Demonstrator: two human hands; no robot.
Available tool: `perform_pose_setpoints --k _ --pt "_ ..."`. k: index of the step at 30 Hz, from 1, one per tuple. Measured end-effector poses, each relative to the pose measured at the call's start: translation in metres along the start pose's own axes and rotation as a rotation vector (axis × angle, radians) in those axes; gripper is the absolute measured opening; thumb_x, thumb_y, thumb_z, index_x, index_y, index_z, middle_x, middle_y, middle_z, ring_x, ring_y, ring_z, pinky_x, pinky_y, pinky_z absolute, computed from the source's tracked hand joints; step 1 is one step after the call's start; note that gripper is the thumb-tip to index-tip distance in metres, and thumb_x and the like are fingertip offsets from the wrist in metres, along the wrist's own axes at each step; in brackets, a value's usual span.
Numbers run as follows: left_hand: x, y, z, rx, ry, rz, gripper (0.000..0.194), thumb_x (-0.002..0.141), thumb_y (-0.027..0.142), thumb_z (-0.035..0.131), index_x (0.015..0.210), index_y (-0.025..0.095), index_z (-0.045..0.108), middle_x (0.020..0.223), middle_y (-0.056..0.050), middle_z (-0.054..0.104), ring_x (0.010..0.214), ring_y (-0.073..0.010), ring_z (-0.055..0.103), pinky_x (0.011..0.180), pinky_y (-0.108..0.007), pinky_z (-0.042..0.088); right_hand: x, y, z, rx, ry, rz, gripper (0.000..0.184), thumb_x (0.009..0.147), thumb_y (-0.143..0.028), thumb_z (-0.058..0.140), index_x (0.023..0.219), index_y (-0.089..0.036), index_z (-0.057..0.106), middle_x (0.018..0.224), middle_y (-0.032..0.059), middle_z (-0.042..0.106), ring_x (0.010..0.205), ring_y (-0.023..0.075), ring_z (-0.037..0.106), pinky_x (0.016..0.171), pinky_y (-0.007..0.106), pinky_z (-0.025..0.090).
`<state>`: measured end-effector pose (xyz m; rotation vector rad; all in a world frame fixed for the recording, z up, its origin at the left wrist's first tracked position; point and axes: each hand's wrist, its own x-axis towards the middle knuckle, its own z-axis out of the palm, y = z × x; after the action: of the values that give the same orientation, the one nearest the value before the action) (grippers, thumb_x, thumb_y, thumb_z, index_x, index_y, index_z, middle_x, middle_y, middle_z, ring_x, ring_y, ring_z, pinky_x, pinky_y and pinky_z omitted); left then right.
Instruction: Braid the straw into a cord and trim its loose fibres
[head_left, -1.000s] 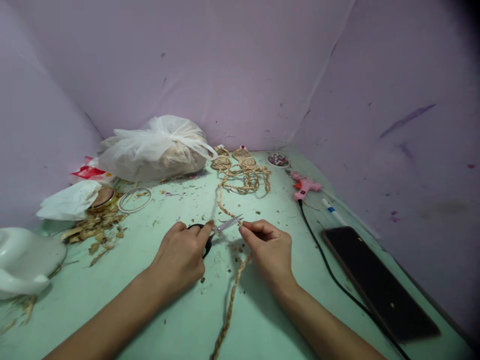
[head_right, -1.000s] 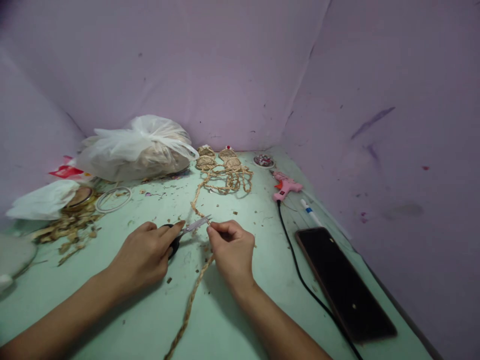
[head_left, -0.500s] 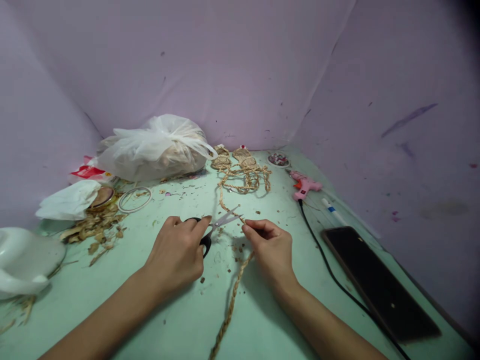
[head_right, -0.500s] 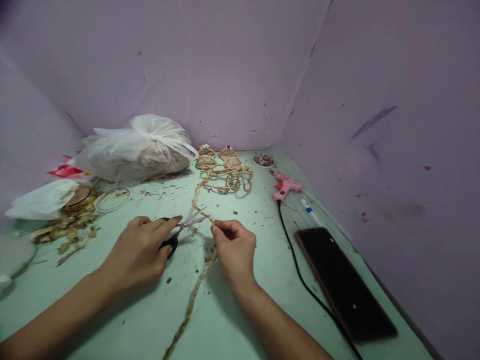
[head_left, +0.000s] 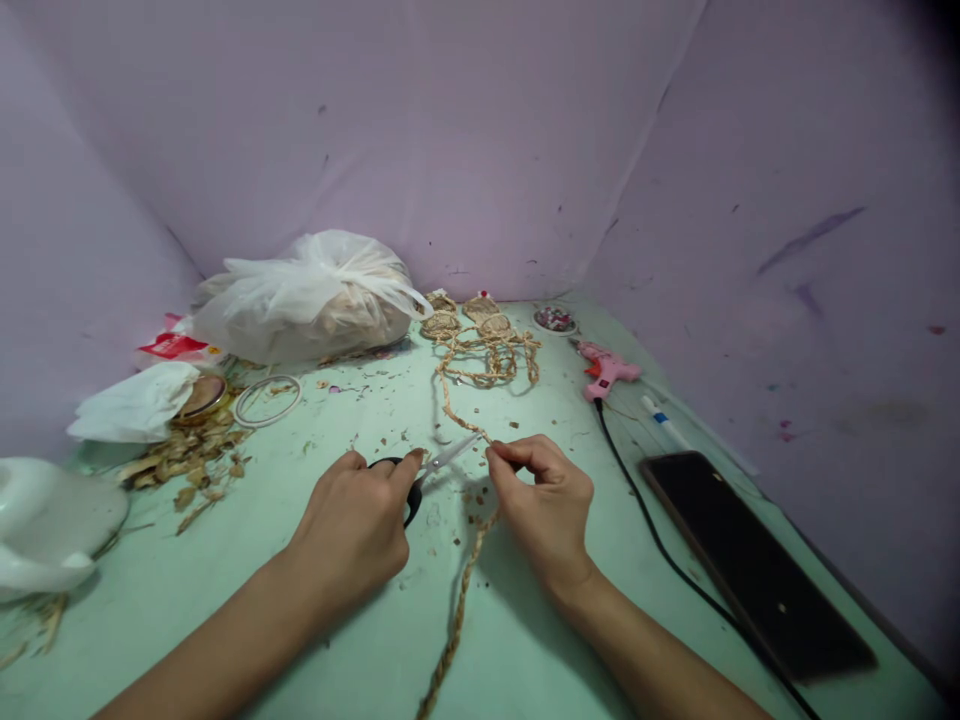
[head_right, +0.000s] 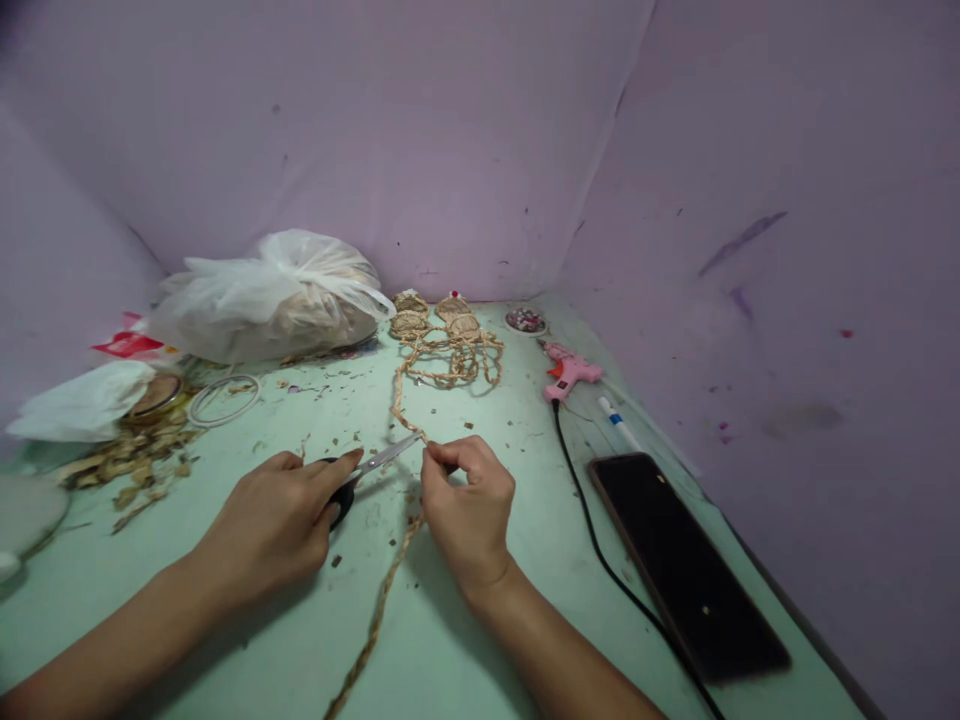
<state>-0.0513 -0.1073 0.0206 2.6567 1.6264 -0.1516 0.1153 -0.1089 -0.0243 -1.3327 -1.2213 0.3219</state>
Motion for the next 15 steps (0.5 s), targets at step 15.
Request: perform_pose_setpoints --k 15 --pt "-0.0008 -0.0020 -0.0027 -0.018 0.055 0.014 0.049 0.069 0.011 0.041 0.117 0.019 0.047 0.084 -0.006 0.066 0.070 -0.0204 0.057 0.071 -0.035 0.038 -0.0010 -0.0027 0.0002 -0.032 -0.027 -0.003 0.013 0.068 -0.013 0.056 0.057 -0.019 0.059 0.057 -0.0006 0.058 0.055 0.0123 0.053 0.056 0.026 0.043"
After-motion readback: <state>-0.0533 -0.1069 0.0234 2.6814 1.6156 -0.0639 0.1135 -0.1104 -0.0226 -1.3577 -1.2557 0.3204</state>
